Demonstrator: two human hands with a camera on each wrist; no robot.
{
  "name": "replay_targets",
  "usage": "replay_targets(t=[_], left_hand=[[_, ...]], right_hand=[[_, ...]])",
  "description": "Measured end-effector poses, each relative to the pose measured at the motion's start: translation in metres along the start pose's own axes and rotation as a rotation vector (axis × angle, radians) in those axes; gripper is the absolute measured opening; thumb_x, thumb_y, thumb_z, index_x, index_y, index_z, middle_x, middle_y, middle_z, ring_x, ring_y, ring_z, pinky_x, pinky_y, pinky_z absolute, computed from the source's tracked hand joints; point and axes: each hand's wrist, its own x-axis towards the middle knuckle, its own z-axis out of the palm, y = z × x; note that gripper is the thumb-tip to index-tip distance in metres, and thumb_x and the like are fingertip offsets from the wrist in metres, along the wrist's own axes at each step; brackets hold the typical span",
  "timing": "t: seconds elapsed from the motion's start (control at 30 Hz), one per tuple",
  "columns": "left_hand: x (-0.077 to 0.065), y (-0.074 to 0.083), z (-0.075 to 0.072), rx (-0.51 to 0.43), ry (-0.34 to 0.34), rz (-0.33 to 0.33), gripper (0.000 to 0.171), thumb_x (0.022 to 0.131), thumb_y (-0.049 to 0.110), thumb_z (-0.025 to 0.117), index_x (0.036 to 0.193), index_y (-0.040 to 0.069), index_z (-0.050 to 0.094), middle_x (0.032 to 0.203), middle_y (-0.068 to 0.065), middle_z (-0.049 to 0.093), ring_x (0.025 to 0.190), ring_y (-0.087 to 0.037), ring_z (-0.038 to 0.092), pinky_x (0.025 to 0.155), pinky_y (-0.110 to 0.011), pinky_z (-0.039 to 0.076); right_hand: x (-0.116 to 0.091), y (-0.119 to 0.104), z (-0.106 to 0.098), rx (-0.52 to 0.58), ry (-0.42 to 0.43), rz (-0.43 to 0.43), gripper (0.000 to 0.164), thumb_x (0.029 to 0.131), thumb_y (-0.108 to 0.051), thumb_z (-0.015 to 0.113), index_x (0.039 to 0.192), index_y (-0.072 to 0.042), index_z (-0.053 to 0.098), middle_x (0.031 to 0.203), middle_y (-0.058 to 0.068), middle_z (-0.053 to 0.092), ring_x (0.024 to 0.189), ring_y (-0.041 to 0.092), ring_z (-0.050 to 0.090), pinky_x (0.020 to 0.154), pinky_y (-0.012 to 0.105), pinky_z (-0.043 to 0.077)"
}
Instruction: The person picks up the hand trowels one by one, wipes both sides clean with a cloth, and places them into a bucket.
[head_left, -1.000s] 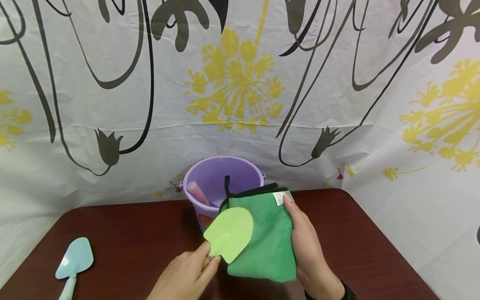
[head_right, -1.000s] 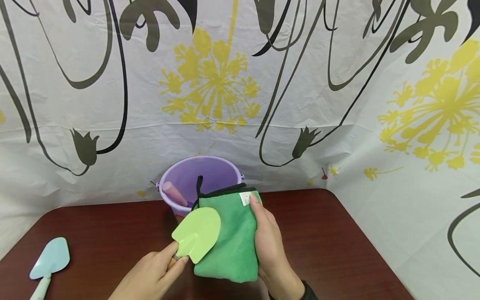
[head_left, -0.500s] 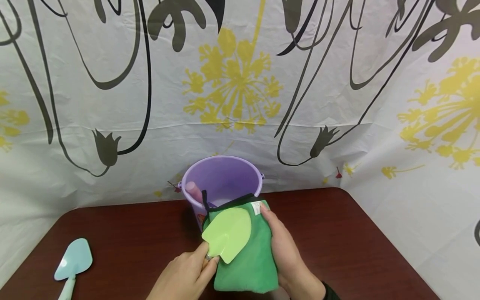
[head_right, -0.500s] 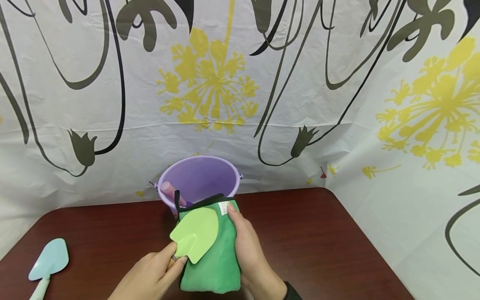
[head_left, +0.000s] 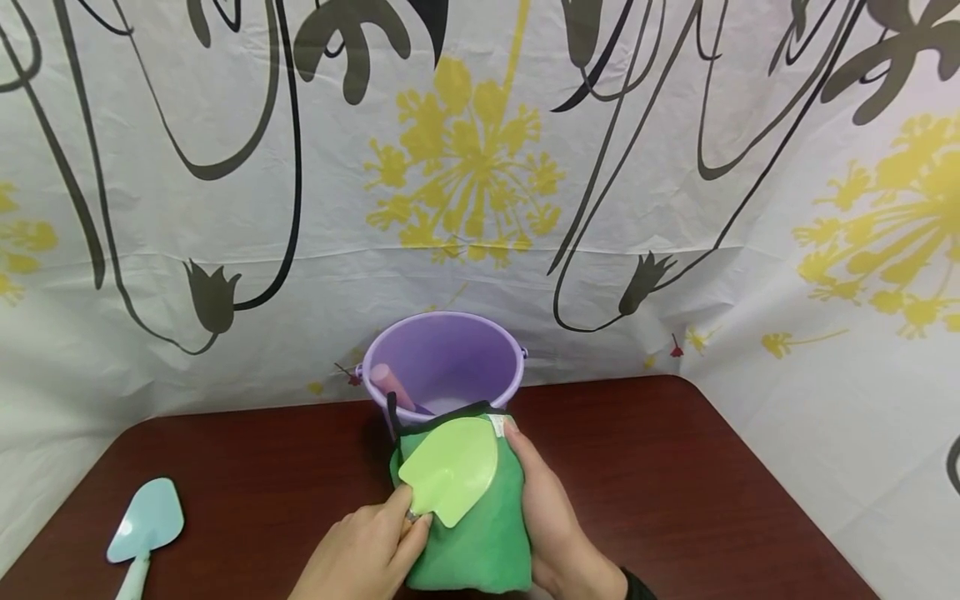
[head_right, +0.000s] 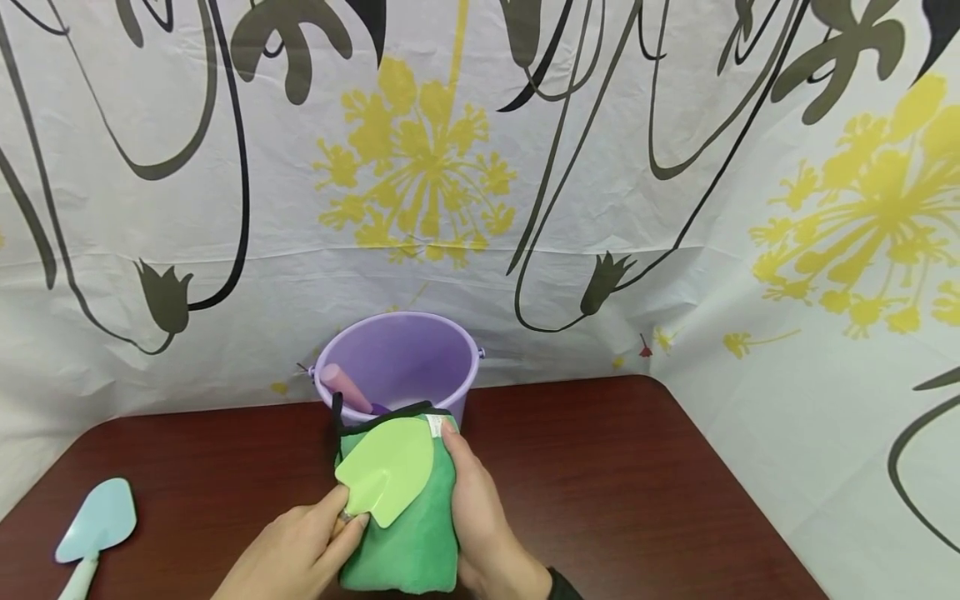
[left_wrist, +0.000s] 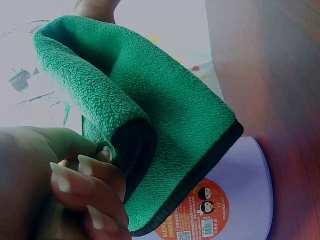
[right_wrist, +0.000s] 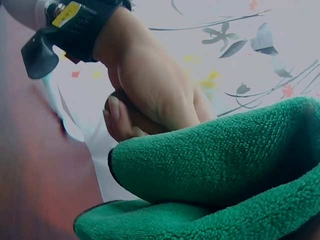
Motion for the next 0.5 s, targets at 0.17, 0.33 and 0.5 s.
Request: replay_targets(t=[0.17,0.33,0.5], left_hand=[[-0.001,-0.0007,-0.0004,0.002,0.005,0.002,0.029,0.098,0.027,0.063,0.079,0.022,0.043,0.059,0.017,0.03,0.051,0.002,0.031,0.05,-0.021,0.031],[-0.0001,-0.0002,-0.0006,-0.023,-0.022,-0.005,0.028,0.099,0.028,0.062,0.079,0.022,0.043,0.058,0.017,0.031,0.051,0.003,0.031,0.05,-0.021,0.031],[0.0007,0.0008,0.0001,-0.056,-0.037,0.001,0.028,0.1,0.029,0.06,0.08,0.022,0.043,0.059,0.018,0.031,0.05,0.003,0.031,0.051,-0.02,0.031]], right_hand=[[0.002,0.0029,0.0008,0.047,-0.028,0.002,0.064,0.098,-0.067,0.044,0.135,-0.015,0.052,0.117,-0.001,0.065,0.108,0.014,0.063,0.099,0.034,0.05],[0.0025,0.0028,0.0013,0.06,-0.013,0.003,0.061,0.099,-0.065,0.045,0.135,-0.016,0.051,0.117,-0.002,0.064,0.108,0.014,0.062,0.1,0.034,0.049],[0.0012,-0.0007,0.0013,0.081,0.01,-0.015,0.056,0.1,-0.061,0.046,0.135,-0.017,0.051,0.118,-0.003,0.063,0.11,0.013,0.061,0.101,0.032,0.048]])
